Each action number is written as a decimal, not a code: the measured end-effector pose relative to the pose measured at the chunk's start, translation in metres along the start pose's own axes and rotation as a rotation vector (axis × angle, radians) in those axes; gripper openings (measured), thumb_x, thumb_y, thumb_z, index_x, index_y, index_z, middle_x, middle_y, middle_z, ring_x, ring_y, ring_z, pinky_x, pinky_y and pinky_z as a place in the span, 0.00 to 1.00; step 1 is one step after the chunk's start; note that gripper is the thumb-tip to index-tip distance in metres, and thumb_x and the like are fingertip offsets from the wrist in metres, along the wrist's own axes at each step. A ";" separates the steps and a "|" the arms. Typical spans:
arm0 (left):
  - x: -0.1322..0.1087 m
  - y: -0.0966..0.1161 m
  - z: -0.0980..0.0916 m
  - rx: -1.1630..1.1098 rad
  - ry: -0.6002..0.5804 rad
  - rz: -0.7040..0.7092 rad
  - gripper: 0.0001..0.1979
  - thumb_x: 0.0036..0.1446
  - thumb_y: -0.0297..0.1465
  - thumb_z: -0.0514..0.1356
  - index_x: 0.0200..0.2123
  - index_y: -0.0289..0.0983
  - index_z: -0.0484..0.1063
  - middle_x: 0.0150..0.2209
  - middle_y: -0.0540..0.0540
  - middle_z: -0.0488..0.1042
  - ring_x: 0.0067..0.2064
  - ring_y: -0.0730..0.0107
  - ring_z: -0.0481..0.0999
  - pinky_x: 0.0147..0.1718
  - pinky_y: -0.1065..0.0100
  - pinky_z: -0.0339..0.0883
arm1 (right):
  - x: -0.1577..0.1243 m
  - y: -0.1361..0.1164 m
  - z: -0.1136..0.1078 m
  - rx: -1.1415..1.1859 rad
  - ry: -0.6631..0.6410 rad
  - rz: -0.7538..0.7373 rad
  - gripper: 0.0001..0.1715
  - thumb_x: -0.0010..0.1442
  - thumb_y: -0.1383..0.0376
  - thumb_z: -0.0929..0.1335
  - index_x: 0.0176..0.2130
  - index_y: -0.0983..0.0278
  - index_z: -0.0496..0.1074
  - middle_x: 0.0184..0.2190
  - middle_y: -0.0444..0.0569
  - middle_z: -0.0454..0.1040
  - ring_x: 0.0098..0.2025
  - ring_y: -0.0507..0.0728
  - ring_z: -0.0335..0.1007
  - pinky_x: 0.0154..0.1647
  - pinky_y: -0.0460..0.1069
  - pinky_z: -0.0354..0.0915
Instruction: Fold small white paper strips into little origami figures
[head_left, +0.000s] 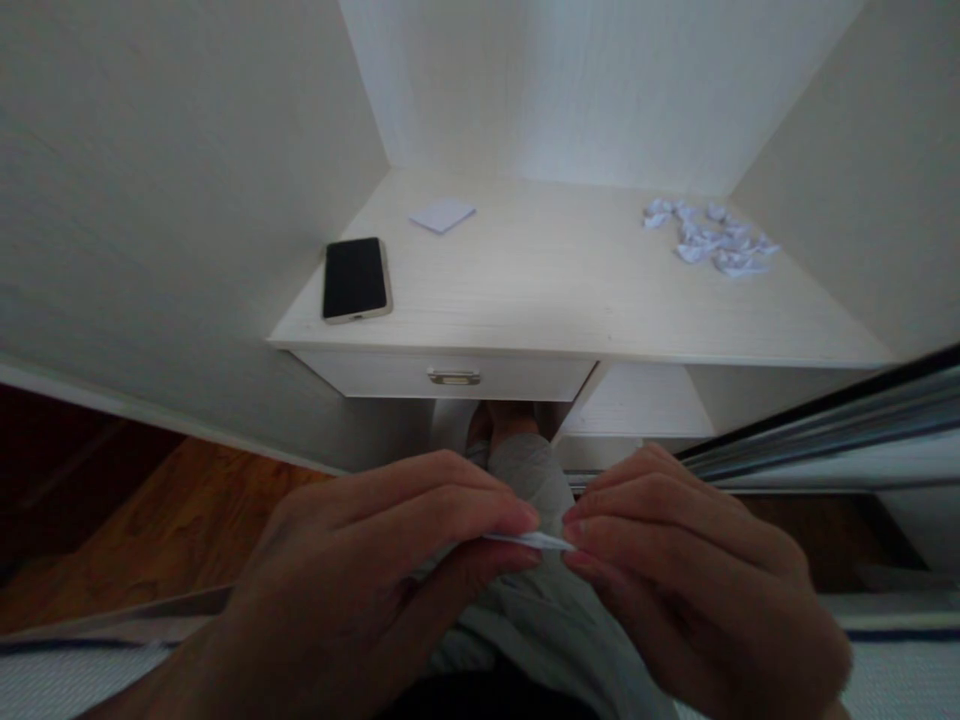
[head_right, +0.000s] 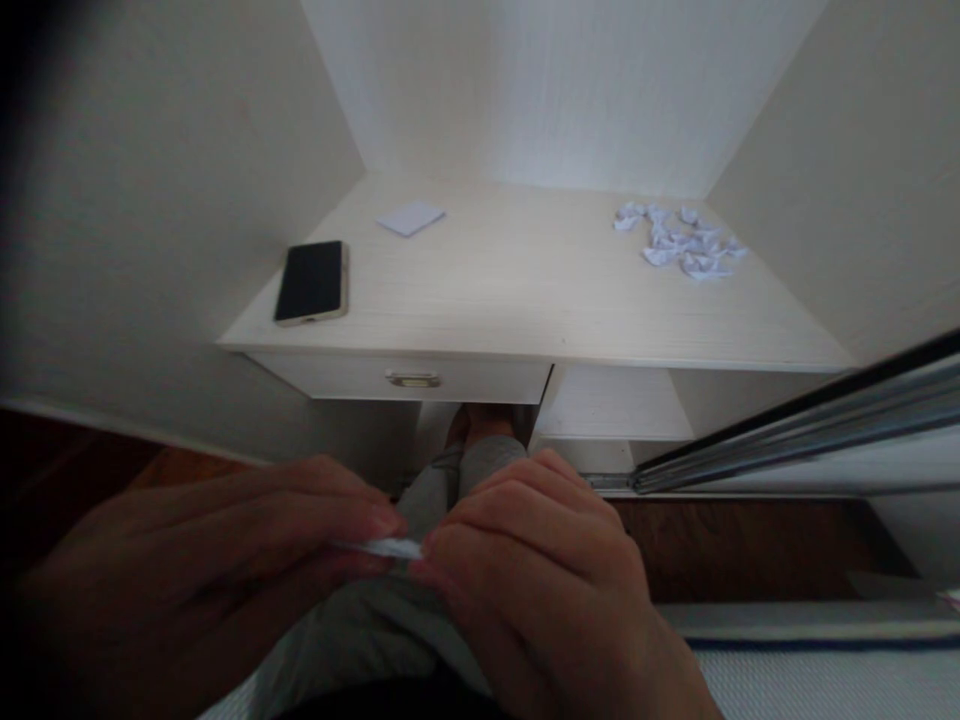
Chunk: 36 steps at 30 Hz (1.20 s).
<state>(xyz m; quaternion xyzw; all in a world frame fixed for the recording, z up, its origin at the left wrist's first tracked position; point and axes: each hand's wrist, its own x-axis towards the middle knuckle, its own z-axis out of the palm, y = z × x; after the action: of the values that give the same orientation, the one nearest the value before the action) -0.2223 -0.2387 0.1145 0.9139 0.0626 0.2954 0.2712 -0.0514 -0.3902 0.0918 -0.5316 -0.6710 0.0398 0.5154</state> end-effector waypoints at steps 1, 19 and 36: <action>-0.001 -0.001 0.000 -0.002 0.000 0.007 0.06 0.71 0.37 0.62 0.39 0.46 0.78 0.34 0.62 0.84 0.34 0.89 0.83 0.42 0.93 0.70 | 0.000 0.000 0.000 0.029 0.008 0.014 0.04 0.65 0.76 0.72 0.37 0.69 0.79 0.32 0.52 0.81 0.35 0.56 0.77 0.35 0.52 0.73; 0.000 0.003 0.006 -0.267 0.095 -0.061 0.09 0.65 0.39 0.70 0.35 0.42 0.78 0.30 0.58 0.84 0.30 0.84 0.84 0.33 0.88 0.75 | -0.011 0.003 0.007 0.233 0.116 0.096 0.06 0.65 0.75 0.73 0.43 0.67 0.81 0.32 0.50 0.80 0.34 0.55 0.77 0.34 0.51 0.74; 0.002 0.004 -0.001 -0.061 0.058 0.161 0.10 0.73 0.37 0.61 0.38 0.40 0.77 0.35 0.52 0.86 0.37 0.80 0.87 0.45 0.87 0.77 | -0.011 0.002 0.009 0.267 0.110 0.095 0.06 0.62 0.75 0.74 0.42 0.70 0.80 0.33 0.52 0.80 0.35 0.55 0.76 0.33 0.51 0.75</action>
<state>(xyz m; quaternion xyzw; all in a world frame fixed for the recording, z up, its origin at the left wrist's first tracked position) -0.2216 -0.2415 0.1181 0.8985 -0.0121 0.3442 0.2723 -0.0574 -0.3936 0.0793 -0.4909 -0.6045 0.1236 0.6151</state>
